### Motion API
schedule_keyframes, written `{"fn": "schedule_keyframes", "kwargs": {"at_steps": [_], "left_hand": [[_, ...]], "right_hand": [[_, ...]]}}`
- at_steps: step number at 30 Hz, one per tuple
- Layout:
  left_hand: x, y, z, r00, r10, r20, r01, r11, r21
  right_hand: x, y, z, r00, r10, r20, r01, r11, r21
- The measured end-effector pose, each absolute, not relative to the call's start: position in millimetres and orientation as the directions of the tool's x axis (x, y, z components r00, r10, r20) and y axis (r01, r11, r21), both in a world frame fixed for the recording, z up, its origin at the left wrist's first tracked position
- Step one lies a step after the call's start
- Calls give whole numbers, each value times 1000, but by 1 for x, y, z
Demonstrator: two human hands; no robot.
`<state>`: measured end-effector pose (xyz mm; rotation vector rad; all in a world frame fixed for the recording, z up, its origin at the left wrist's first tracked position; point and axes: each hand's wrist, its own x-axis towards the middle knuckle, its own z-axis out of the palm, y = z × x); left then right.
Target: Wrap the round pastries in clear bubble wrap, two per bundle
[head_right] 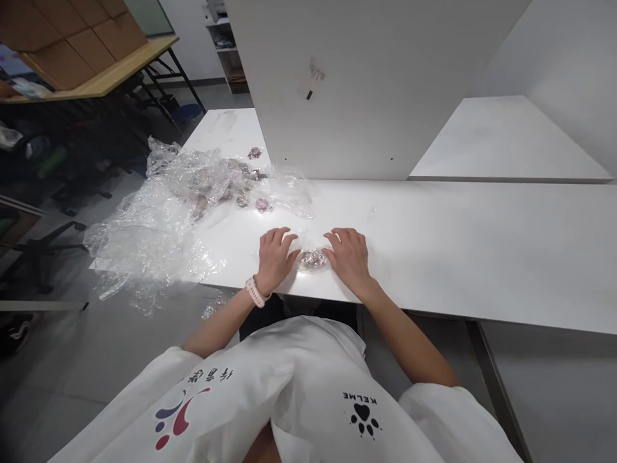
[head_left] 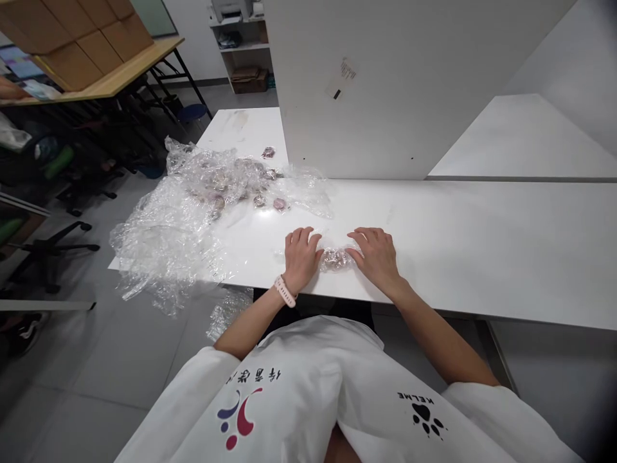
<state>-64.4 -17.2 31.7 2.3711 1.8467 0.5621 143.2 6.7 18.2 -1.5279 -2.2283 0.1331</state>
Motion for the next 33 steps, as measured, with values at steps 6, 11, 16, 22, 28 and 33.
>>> {"fn": "schedule_keyframes", "kwargs": {"at_steps": [6,11,16,22,28,33], "left_hand": [[-59,-60,-2,334,917,220,901,-379,211],[-52,-23,-16,14,995,97,852,-62,520],[-35,-13,7,-6,990,-142,81,142,986],[-28,-31,27,115,972,-204,-349,232,908],[-20,-33,23,-289,957,-29,-360,-80,930],[-17,-34,32,-48,999,0,-328,-16,945]], "right_hand": [[149,-38,1,-409,811,419,832,520,-194],[147,-54,-14,-299,867,398,845,435,-312],[128,-51,-13,-157,915,372,764,352,-541],[108,-49,-8,-110,926,362,773,309,-554],[102,-57,5,9,977,214,629,160,-761],[111,-57,25,-155,981,-116,-43,-124,-991]]}}
